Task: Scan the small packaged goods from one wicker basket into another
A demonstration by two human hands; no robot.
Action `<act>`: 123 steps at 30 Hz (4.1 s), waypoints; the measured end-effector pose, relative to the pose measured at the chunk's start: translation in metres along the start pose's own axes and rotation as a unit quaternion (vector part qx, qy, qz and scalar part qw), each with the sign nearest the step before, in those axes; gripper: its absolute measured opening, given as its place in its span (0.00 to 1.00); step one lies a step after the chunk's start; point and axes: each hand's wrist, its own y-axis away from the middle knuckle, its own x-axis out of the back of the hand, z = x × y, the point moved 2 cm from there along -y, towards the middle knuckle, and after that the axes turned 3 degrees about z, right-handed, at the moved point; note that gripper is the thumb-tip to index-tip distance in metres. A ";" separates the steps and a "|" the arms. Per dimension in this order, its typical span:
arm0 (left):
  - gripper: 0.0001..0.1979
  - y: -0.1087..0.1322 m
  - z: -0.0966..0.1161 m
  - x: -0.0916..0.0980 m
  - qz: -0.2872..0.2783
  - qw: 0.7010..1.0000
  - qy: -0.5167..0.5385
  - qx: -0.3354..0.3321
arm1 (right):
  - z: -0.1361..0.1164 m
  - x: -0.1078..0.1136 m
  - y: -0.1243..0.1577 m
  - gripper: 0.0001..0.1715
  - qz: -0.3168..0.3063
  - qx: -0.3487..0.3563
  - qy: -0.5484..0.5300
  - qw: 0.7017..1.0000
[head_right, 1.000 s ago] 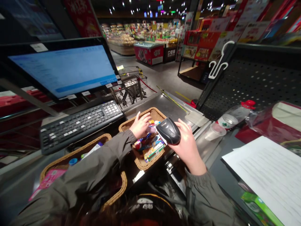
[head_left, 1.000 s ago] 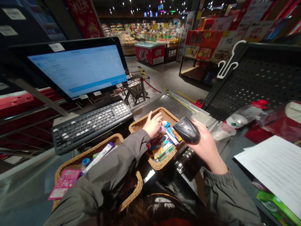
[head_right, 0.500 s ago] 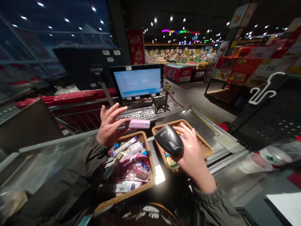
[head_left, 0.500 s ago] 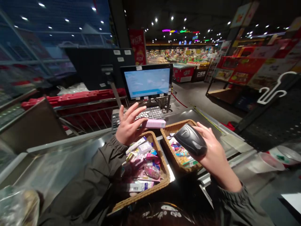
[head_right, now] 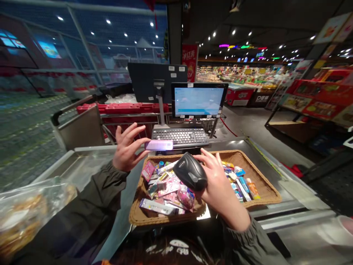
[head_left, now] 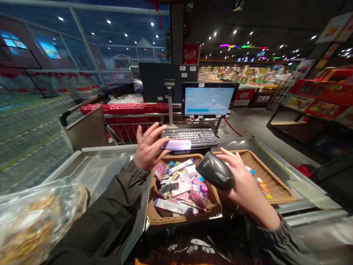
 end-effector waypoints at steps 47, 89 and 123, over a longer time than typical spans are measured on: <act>0.11 0.088 0.074 -0.180 -0.421 0.900 0.111 0.009 | 0.075 -0.017 0.062 0.24 -0.075 -0.161 -0.014 0.984; 0.22 -0.040 0.310 -0.387 -0.403 0.843 0.225 -0.275 | 0.184 0.091 0.185 0.25 0.170 -0.309 0.173 0.920; 0.16 -0.028 0.334 -0.411 -0.408 0.799 0.344 -0.276 | 0.189 0.097 0.189 0.26 0.176 -0.329 0.171 0.912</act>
